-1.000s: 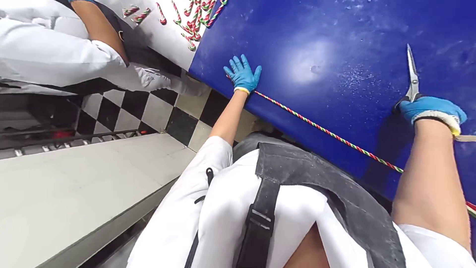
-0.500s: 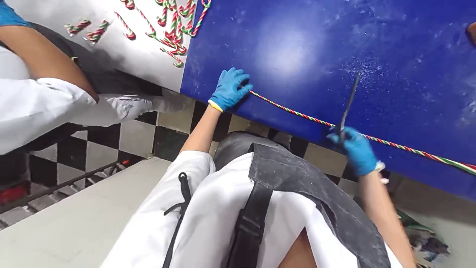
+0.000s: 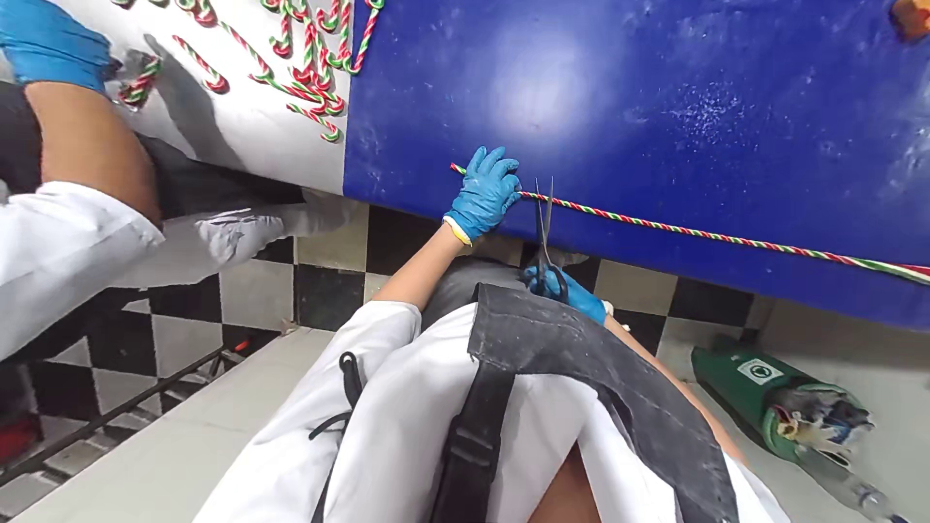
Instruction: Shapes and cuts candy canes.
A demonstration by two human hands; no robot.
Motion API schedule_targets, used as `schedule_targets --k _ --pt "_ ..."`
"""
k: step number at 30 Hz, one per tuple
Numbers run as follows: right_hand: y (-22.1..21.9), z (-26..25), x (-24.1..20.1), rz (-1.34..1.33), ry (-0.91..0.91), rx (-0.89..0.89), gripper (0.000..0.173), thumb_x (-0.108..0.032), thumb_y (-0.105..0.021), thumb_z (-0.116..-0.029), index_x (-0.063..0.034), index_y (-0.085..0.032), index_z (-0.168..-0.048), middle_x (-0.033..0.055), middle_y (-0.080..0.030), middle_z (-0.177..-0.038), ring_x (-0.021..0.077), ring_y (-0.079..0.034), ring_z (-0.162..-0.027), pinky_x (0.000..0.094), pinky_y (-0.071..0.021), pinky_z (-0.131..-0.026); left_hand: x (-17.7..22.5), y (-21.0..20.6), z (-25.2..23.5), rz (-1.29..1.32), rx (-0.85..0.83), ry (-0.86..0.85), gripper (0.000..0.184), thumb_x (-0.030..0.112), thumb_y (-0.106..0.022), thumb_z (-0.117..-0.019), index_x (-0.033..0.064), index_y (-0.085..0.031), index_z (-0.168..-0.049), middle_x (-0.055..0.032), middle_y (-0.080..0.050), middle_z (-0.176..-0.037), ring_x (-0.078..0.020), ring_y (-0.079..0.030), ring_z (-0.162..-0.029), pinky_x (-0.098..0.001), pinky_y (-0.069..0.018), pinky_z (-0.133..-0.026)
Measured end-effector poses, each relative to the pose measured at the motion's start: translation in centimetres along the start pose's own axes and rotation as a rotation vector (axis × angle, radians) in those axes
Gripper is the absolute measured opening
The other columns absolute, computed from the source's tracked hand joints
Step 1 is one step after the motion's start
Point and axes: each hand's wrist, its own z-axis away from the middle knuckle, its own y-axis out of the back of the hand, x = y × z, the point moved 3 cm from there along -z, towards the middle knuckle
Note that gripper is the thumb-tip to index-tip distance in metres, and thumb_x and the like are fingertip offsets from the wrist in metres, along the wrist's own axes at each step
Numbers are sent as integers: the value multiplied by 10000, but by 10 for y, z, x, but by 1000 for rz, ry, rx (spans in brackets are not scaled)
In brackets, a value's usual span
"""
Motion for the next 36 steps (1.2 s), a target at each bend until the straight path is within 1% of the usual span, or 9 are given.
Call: schedule_targets --k 6,9,11,13,15,18,22,26,36 --pt "-18 -43 1 -167 90 166 237 -265 -536 -1072 -54 -626 -1010 -4 -665 -733 77 -619 -581 232 -521 -513 -3 0 3 -48 30 42 228 305 -601 -1004 130 -747 -993 -94 -646 -1377 -368 -418 -1466 -596 -202 -1257" --pt "-3 -23 2 -23 218 106 225 -249 -544 -1034 -58 -650 -982 -34 -678 -742 52 -640 -621 230 -558 -582 -9 1 6 -88 7 77 272 340 -580 -1009 124 -743 -1038 -109 -629 -1403 -380 -411 -1469 -606 -201 -1252" --pt "13 9 1 173 215 91 201 -229 -569 -1019 -57 -673 -1036 -45 -685 -808 19 -648 -714 220 -570 -696 -9 4 7 -104 -9 102 370 450 -586 -981 147 -727 -1141 -138 -580 -1459 -403 -389 -1476 -628 -191 -1242" --pt "22 62 -12 306 -24 60 247 -186 -495 -1064 -47 -593 -1243 -40 -611 -940 -17 -572 -837 178 -505 -816 0 4 2 -103 -22 103 534 580 -616 -931 174 -692 -1270 -153 -531 -1509 -409 -361 -1491 -634 -178 -1243" --pt "53 91 27 255 -4 -21 400 -266 -523 -1024 -56 -519 -1365 -46 -636 -1012 -27 -596 -872 164 -521 -789 21 -5 -12 -84 -36 46 599 621 -629 -909 190 -672 -1322 -160 -514 -1526 -415 -349 -1497 -644 -169 -1244" --pt "72 135 35 279 -192 78 376 -118 -553 -1035 -27 -490 -1395 7 -605 -984 13 -549 -823 194 -479 -768 70 -27 -37 -43 -85 -67 558 569 -658 -906 225 -664 -1347 -153 -504 -1541 -415 -346 -1500 -644 -170 -1246" --pt "113 123 75 247 -109 4 486 -444 -561 -975 -132 -524 -1345 -105 -634 -895 -30 -571 -727 167 -499 -670 117 -60 -61 -30 -97 -131 285 364 -668 -948 160 -753 -1127 -140 -517 -1536 -403 -354 -1501 -646 -176 -1244" --pt "112 81 63 122 32 3 531 -525 -467 -1023 -110 -576 -1338 -51 -700 -998 36 -646 -854 234 -547 -741 123 -61 -66 -7 -60 -146 232 310 -654 -967 106 -757 -1012 -129 -575 -1476 -394 -386 -1485 -630 -199 -1247" --pt "108 38 35 -49 124 195 281 -293 -529 -1072 -56 -644 -974 -20 -664 -707 76 -633 -576 245 -552 -537 108 -57 -67 -127 -34 -20 284 375 -636 -976 126 -744 -1057 -143 -545 -1501 -411 -356 -1497 -633 -187 -1249"
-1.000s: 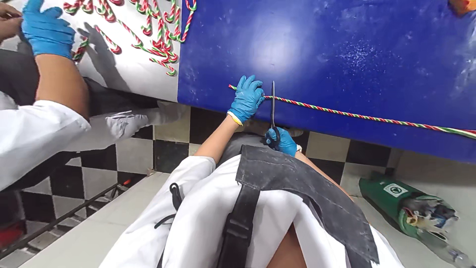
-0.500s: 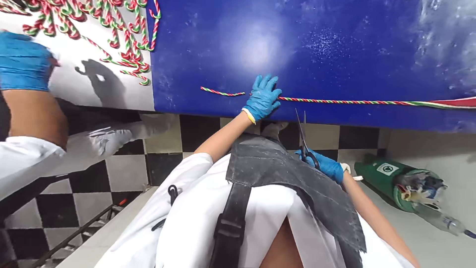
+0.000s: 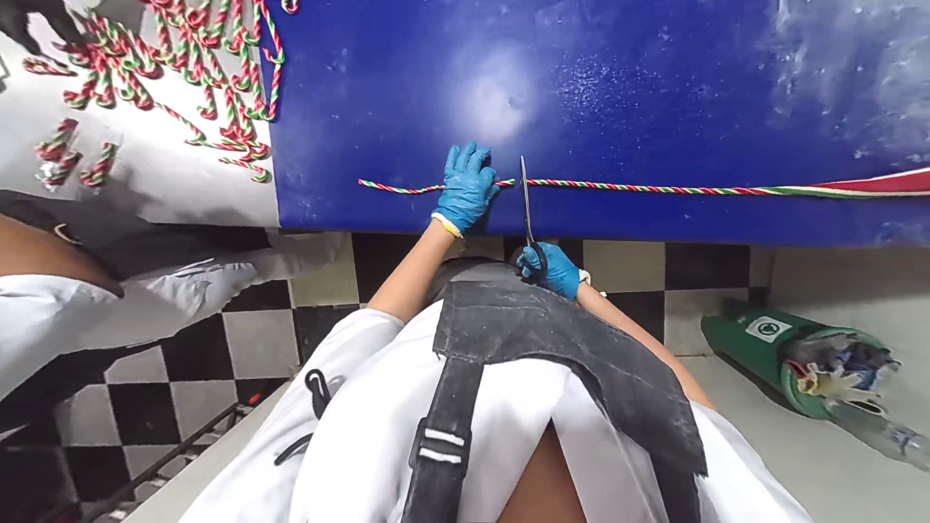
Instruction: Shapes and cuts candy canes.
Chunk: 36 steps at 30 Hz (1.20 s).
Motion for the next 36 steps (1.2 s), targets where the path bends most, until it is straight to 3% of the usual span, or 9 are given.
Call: schedule_targets --k 5,10,16,20,25,28,31,34,36 --pt "70 75 21 230 34 -222 355 -324 -533 -1030 -87 -590 -1288 -52 -667 -1015 -2 -626 -903 219 -543 -838 32 -1 -20 16 -68 -19 560 611 -663 -886 188 -702 -1252 -167 -464 -1567 -417 -312 -1516 -637 -162 -1253" --pt "145 134 61 233 -166 -167 425 -395 -545 -999 -130 -555 -1331 -79 -645 -941 -7 -591 -796 202 -518 -739 109 -41 -67 75 -109 -139 431 491 -680 -911 195 -723 -1222 -145 -482 -1565 -407 -315 -1521 -631 -160 -1255" --pt "153 85 42 58 -79 -198 747 -721 -542 -907 -97 -590 -1314 -50 -704 -937 52 -648 -794 239 -553 -702 124 -42 -77 100 -59 -170 267 364 -640 -975 131 -764 -1009 -122 -578 -1473 -403 -371 -1491 -628 -192 -1248" --pt "129 45 20 -9 -66 -76 312 -325 -481 -1084 -64 -651 -1100 -11 -697 -786 92 -651 -636 256 -553 -569 119 -43 -75 56 -47 -142 261 366 -632 -977 141 -762 -1001 -118 -575 -1477 -400 -364 -1496 -621 -185 -1253" --pt "151 58 25 -38 16 -42 271 -298 -521 -1045 -92 -644 -919 -49 -654 -675 65 -625 -565 239 -543 -530 115 -44 -74 12 -52 -67 315 438 -620 -968 162 -748 -1052 -131 -552 -1497 -405 -353 -1499 -618 -186 -1252" --pt "191 98 34 196 34 -113 228 -306 -571 -1001 -109 -682 -1029 -67 -680 -794 24 -645 -714 238 -567 -690 134 -41 -85 -1 -91 -53 547 631 -633 -901 191 -716 -1215 -154 -495 -1543 -412 -323 -1511 -629 -165 -1254" --pt "235 156 53 413 -166 -229 376 -278 -559 -1025 -107 -570 -1360 48 -679 -1075 118 -650 -951 360 -554 -880 182 -55 -107 37 -102 -142 605 656 -661 -866 217 -695 -1281 -158 -487 -1553 -423 -326 -1508 -642 -173 -1247" --pt "271 190 80 349 -253 -179 447 -342 -573 -980 -115 -559 -1365 14 -689 -1052 91 -646 -937 333 -549 -862 238 -82 -130 58 -119 -258 522 559 -699 -881 211 -703 -1269 -147 -483 -1561 -410 -327 -1511 -647 -177 -1246" --pt "289 190 89 252 -222 -144 483 -423 -573 -958 -124 -581 -1337 -39 -701 -1014 46 -640 -912 273 -539 -842 261 -99 -138 84 -54 -303 313 394 -703 -925 145 -754 -1109 -148 -551 -1500 -409 -388 -1479 -637 -209 -1242"
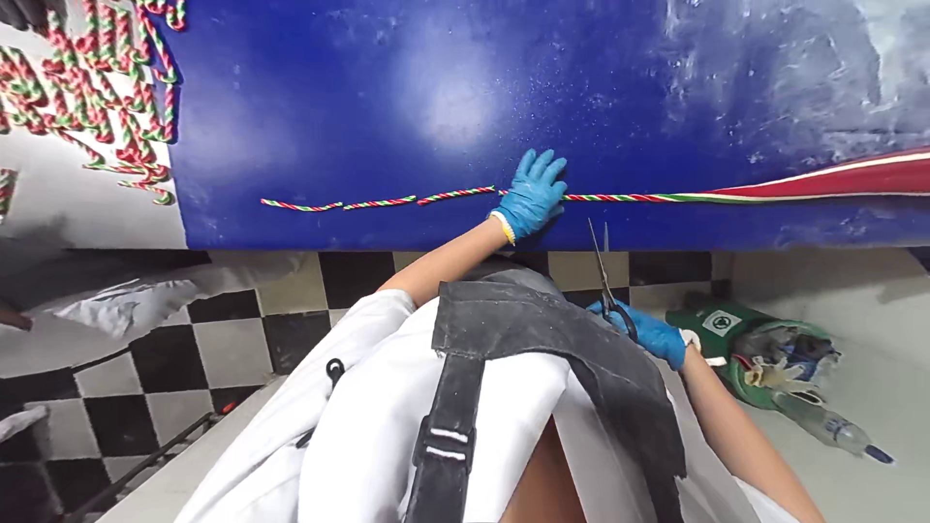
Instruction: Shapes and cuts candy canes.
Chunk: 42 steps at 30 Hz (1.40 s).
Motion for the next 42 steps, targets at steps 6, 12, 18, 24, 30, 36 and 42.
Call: schedule_targets --k 6,12,18,24,30,36,42 --pt "18 -58 -37 -287 184 37 847 -810 -650 -797 -92 -614 -1245 -47 -714 -903 54 -657 -748 217 -559 -658 13 12 -7 -20 -14 30 233 326 -627 -987 142 -768 -1015 -84 -628 -1419 -355 -423 -1464 -588 -223 -1255" --pt "6 -40 -76 -6 168 353 378 -346 -437 -1052 -58 -660 -947 -58 -665 -716 4 -623 -628 197 -551 -603 2 8 0 106 -118 87 269 286 -585 -1012 111 -755 -1124 -96 -557 -1510 -338 -360 -1512 -567 -182 -1270" --pt "50 -28 -142 865 -256 592 580 -639 -650 -924 -75 -741 -1028 253 -728 -967 467 -690 -968 725 -499 -813 -37 52 59 31 -20 196 658 622 -675 -883 180 -651 -1370 -98 -516 -1547 -343 -340 -1517 -578 -188 -1263" --pt "51 -71 -238 1198 -4 829 590 -442 -602 -977 -32 -563 -1400 331 -611 -1310 571 -578 -1203 784 -427 -919 -129 113 174 -100 48 577 726 656 -734 -800 199 -656 -1359 -146 -495 -1554 -410 -337 -1506 -632 -195 -1247" --pt "-4 -134 -226 1228 332 547 471 -496 -604 -975 -221 -664 -1354 171 -670 -1308 421 -608 -1228 683 -423 -1025 -201 141 243 -145 -47 745 370 379 -754 -875 260 -730 -1225 -158 -430 -1601 -450 -236 -1541 -684 -126 -1238" --pt "-39 -157 -236 1335 551 579 282 -333 -551 -1036 -186 -752 -1170 169 -741 -1099 409 -688 -1061 645 -483 -958 -220 134 192 -70 4 617 252 346 -658 -952 158 -759 -1085 -128 -502 -1548 -402 -286 -1532 -615 -186 -1255" --pt "-111 -206 -280 1279 890 916 296 -321 -622 -1006 -180 -725 -1246 122 -743 -1152 370 -677 -1078 588 -497 -968 -186 112 127 119 -96 435 266 376 -636 -964 188 -766 -1102 -122 -527 -1522 -376 -334 -1512 -588 -255 -1240"
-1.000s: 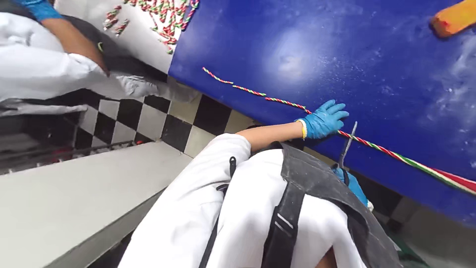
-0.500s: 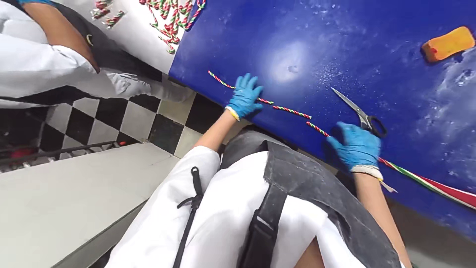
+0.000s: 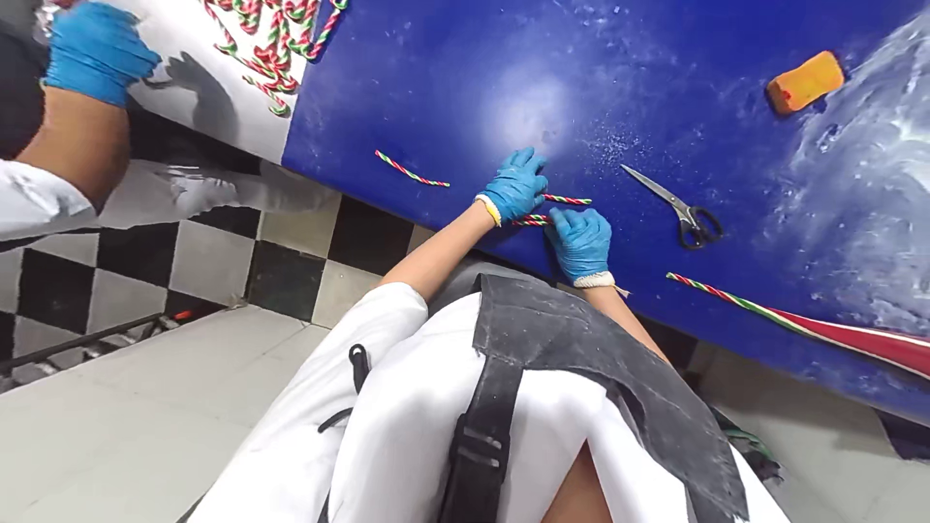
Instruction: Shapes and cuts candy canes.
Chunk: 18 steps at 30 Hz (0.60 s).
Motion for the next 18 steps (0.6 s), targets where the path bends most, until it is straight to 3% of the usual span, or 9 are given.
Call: schedule_targets --k 3,5,9,13,18 --pt "-9 0 5 9 -174 123 635 -580 -591 -967 -197 -563 -1472 110 -559 -1513 326 -483 -1434 573 -318 -1201 -15 17 17 92 82 97 328 362 -541 -1022 187 -726 -1230 -132 -534 -1516 -370 -374 -1492 -593 -287 -1219" --pt "-16 10 4 -25 -220 148 785 -661 -555 -946 -145 -481 -1533 164 -450 -1598 356 -357 -1519 584 -217 -1255 -47 33 43 29 169 217 386 387 -475 -1049 190 -684 -1306 -137 -522 -1527 -372 -367 -1497 -594 -268 -1229" --pt "-35 3 -18 -2 -263 -85 1087 -876 -367 -871 -68 -348 -1599 207 -308 -1668 400 -227 -1568 626 -108 -1267 -126 55 108 -97 259 386 433 413 -462 -1054 169 -646 -1361 -168 -519 -1517 -410 -355 -1493 -627 -226 -1233" --pt "-46 -55 -24 27 -273 -213 1110 -918 -345 -839 -131 -323 -1621 161 -236 -1706 368 -140 -1595 677 -45 -1255 -182 73 163 -116 292 535 410 377 -473 -1048 178 -656 -1356 -170 -520 -1518 -412 -352 -1494 -627 -211 -1233" --pt "-63 -211 -32 -20 -36 -332 1049 -858 -433 -852 -125 -364 -1599 200 -291 -1675 399 -214 -1571 690 -128 -1239 -203 88 191 -99 340 608 407 364 -471 -1054 188 -646 -1377 -155 -527 -1516 -396 -355 -1494 -603 -215 -1237"
